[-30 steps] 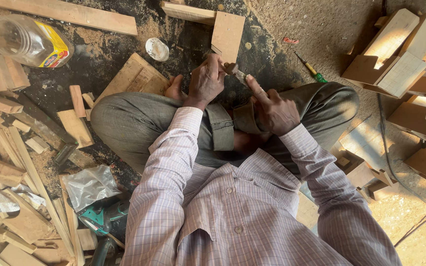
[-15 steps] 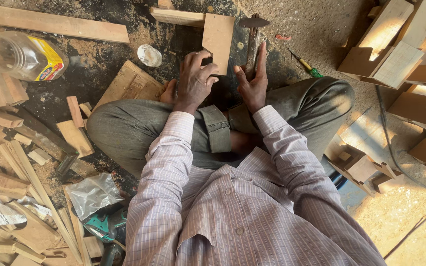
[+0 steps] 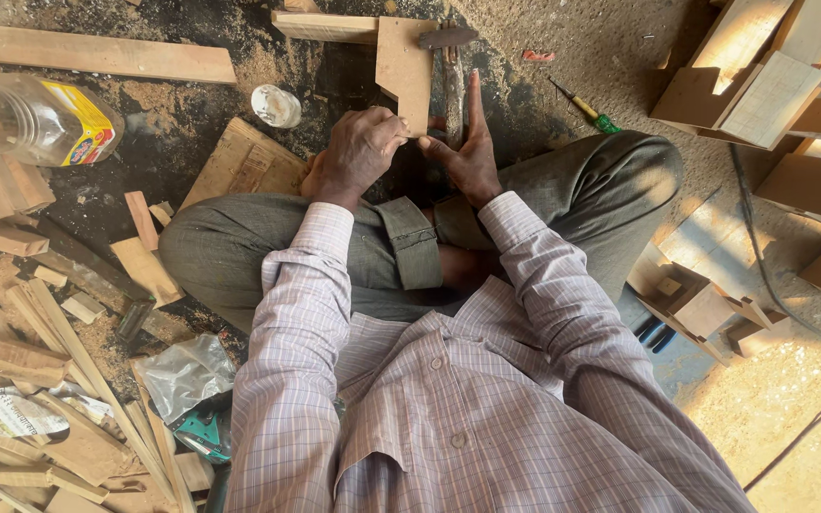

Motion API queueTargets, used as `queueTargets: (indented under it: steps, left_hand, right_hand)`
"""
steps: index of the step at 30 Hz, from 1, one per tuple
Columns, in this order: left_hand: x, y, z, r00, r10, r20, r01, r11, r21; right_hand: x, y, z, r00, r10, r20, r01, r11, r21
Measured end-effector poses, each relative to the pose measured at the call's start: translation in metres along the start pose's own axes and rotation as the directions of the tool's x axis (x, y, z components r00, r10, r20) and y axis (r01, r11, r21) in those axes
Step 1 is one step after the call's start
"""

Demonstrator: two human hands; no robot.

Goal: The person assembles small wooden boxes by hand, using a hammer to drive nails into pre-cut wooden pieces. They apply glue to joints, align the pieces, and secure them with nails. The person works on multiple boxes, handling each piece individually and assembling them on the floor.

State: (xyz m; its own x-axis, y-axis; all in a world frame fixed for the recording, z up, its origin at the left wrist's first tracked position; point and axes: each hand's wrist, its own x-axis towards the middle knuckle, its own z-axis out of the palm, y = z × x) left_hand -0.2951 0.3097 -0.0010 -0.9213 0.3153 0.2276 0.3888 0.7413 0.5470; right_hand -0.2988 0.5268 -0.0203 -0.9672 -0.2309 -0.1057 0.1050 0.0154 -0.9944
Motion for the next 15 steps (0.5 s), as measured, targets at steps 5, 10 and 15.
queueTargets:
  steps: [5, 10, 15]
  left_hand:
    - [0.0021, -0.0008, -0.001, 1.0, 0.027, 0.007, -0.027, 1.0, -0.004]
    - [0.0021, 0.0002, -0.0017, 1.0, 0.015, 0.007, -0.015, 1.0, -0.019]
    - [0.001, 0.0025, 0.0024, 0.999, -0.038, 0.013, 0.037, 0.998, 0.052]
  right_hand:
    - [0.0012, 0.0038, 0.0022, 0.975, -0.223, 0.016, 0.213, 0.906, -0.366]
    - [0.0025, 0.0023, 0.0046, 1.0, -0.013, -0.021, 0.008, 0.974, -0.227]
    - [0.0035, 0.0057, 0.0058, 0.999, -0.031, -0.029, 0.02, 0.951, -0.31]
